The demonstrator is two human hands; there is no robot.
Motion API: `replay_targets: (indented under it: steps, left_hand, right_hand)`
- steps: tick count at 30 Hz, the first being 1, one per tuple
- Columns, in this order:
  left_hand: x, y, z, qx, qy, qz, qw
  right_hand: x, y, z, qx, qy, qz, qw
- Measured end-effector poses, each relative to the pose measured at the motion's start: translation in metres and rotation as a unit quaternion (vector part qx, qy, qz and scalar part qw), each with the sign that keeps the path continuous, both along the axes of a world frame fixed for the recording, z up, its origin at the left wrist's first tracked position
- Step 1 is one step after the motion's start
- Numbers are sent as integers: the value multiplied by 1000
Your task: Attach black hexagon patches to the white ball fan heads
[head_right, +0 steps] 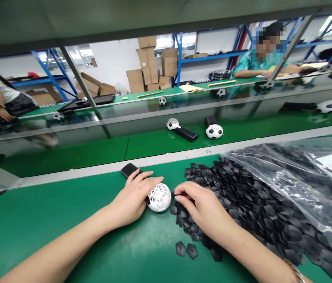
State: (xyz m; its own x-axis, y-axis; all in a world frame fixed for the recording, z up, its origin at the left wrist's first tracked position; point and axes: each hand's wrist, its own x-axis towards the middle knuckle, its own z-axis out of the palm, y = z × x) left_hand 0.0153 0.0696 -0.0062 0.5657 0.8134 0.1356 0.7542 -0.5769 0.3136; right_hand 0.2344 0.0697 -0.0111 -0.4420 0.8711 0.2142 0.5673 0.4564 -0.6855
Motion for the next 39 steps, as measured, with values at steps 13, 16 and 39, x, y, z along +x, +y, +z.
replay_targets:
  steps: [13,16,39]
  left_hand:
    - [6,-6,6,-65,-77,26,995]
    - [8,-7,5,-56,-75,35,995]
    - [9,-6,0,-33,-157,71,984]
  right_hand:
    - [-24,-18,-4,-26,100,29,994]
    - [-26,-18,-6,-24,110,27,993]
    - [-28,-8,-5,-48,76,0,996]
